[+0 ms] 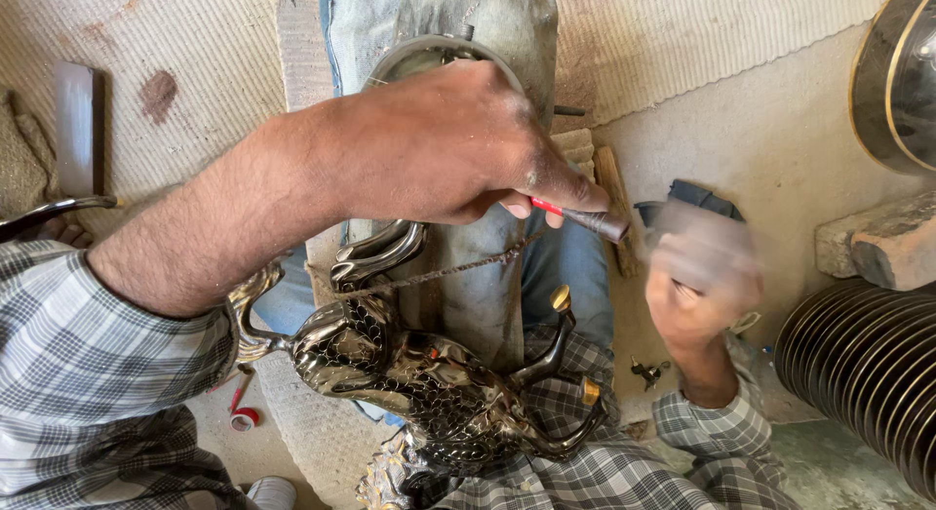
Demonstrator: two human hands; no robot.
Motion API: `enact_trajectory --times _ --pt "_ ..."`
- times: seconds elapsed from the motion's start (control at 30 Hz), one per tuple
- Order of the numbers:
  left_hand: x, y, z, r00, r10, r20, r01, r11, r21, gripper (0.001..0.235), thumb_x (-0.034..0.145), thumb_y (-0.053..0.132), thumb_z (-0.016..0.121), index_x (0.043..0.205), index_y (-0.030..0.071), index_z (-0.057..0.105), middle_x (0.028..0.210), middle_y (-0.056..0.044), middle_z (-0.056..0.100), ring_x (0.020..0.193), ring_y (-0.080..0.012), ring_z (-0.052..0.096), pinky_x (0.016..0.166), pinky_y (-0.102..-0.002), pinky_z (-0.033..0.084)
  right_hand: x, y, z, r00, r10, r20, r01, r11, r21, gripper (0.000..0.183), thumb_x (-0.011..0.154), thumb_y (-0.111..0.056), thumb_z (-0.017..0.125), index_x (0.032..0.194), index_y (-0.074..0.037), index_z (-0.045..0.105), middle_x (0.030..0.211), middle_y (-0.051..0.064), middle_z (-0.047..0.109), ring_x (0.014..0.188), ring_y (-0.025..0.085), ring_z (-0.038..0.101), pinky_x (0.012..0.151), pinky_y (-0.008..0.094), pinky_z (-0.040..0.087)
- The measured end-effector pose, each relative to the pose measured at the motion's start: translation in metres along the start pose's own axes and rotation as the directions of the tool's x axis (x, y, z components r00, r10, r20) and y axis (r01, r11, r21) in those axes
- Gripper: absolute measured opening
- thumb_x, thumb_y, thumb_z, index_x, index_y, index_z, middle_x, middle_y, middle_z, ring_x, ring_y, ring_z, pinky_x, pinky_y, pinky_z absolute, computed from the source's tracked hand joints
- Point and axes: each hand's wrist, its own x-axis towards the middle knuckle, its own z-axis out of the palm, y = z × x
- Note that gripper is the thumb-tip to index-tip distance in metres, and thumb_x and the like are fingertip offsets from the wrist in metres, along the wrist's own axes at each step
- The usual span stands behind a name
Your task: The person uses a hammer and a metal punch to repeatedly strike a decorative metal object shaped like a mythical creature. The object is held against a cylindrical support while the person taps along its surface to create texture or shape.
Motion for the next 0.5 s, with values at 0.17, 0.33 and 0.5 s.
enact_trajectory --times 0.17,0.33,0.5 --pt "-0.009 0.004 0.01 0.99 -0.101 -0.102 0.102 0.995 0.005 0.064 0.085 -0.004 0.075 0.142 0.023 0.063 0.103 -0.004 0.079 0.083 -0.0181 0.078 0.063 -0.035 0.061 0.014 0.006 0.006 0.989 0.146 0.019 -0.147 0.971 0.189 0.091 0.088 0.018 0.07 0.16 -0.013 0.023 0.104 0.013 0.059 0.08 0.026 0.064 0.067 0.031 0.056" --pt "-0.027 0.012 0.022 0.943 -0.104 -0.316 0.169 0.968 0.187 0.084 0.068 -0.005 0.077 0.146 0.024 0.061 0.111 -0.001 0.081 0.096 -0.0205 0.079 0.076 -0.034 0.065 0.042 0.006 -0.018 0.982 0.175 0.074 -0.189 0.941 0.281 0.09 0.097 0.012 0.07 0.161 -0.007 0.01 0.115 0.019 0.059 0.088 0.027 0.065 0.081 0.034 0.059" --pt "-0.039 0.018 0.038 0.867 -0.224 -0.446 0.241 0.97 -0.019 0.067 0.093 -0.001 0.079 0.151 0.025 0.057 0.11 0.004 0.079 0.094 -0.0165 0.076 0.079 -0.035 0.064 0.069 0.019 -0.035 0.982 0.09 0.164 -0.112 0.986 0.128 0.096 0.081 0.014 0.074 0.16 -0.013 0.026 0.103 0.022 0.061 0.079 0.033 0.066 0.07 0.042 0.056"
